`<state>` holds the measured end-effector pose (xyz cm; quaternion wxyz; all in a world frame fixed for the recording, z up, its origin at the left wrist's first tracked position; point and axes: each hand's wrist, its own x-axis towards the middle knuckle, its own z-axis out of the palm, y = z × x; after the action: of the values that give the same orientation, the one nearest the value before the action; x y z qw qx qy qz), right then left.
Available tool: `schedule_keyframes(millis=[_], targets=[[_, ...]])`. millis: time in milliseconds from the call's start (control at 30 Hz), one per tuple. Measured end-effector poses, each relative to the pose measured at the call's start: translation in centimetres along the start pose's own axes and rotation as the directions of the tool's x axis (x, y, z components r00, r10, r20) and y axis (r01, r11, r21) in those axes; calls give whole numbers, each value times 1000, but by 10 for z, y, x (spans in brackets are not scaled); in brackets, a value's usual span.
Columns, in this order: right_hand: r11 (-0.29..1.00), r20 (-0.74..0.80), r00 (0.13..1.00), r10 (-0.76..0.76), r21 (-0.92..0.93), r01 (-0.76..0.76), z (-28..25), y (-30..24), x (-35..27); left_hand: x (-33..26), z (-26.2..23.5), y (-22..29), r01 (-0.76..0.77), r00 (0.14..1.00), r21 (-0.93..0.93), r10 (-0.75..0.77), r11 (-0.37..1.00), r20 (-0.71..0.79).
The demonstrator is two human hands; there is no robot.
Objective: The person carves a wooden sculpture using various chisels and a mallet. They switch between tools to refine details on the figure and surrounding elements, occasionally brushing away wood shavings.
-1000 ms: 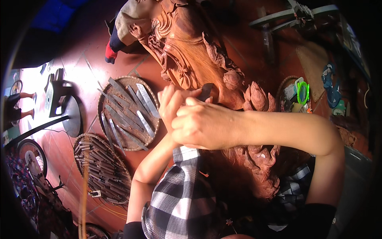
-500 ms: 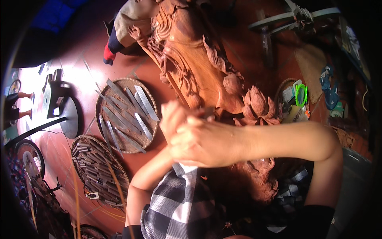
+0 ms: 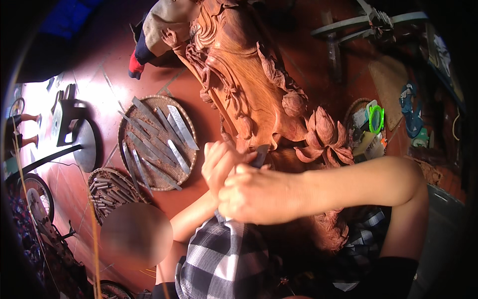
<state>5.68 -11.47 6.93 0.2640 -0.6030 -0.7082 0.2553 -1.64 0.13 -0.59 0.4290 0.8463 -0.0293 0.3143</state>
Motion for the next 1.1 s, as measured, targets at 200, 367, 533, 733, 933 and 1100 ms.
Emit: schedule_keyframes(millis=[200, 367, 533, 733, 933, 1100], targets=[[996, -95, 993, -64, -60, 58, -7, -37, -1, 4, -12, 1, -239, 971, -231, 228, 943, -74], [992, -166, 978, -123, -63, 114, -15, -46, -15, 4, -32, 0, -233, 963, -182, 253, 955, 95], [982, -267, 963, -42, -187, -8, -30, -51, -57, -23, -51, -16, 127, 969, 18, -120, 992, -218], [970, -162, 967, 197, -110, -216, -39, -46, -116, -115, -144, -61, 774, 594, 82, -676, 628, -437], [959, -178, 974, 137, -222, -175, -32, -42, -142, -210, -182, -121, 945, 322, 41, -898, 325, -299], [965, -194, 976, 100, -221, -143, -27, -36, -133, -217, -172, -116, 986, 129, 148, -927, 81, -352]])
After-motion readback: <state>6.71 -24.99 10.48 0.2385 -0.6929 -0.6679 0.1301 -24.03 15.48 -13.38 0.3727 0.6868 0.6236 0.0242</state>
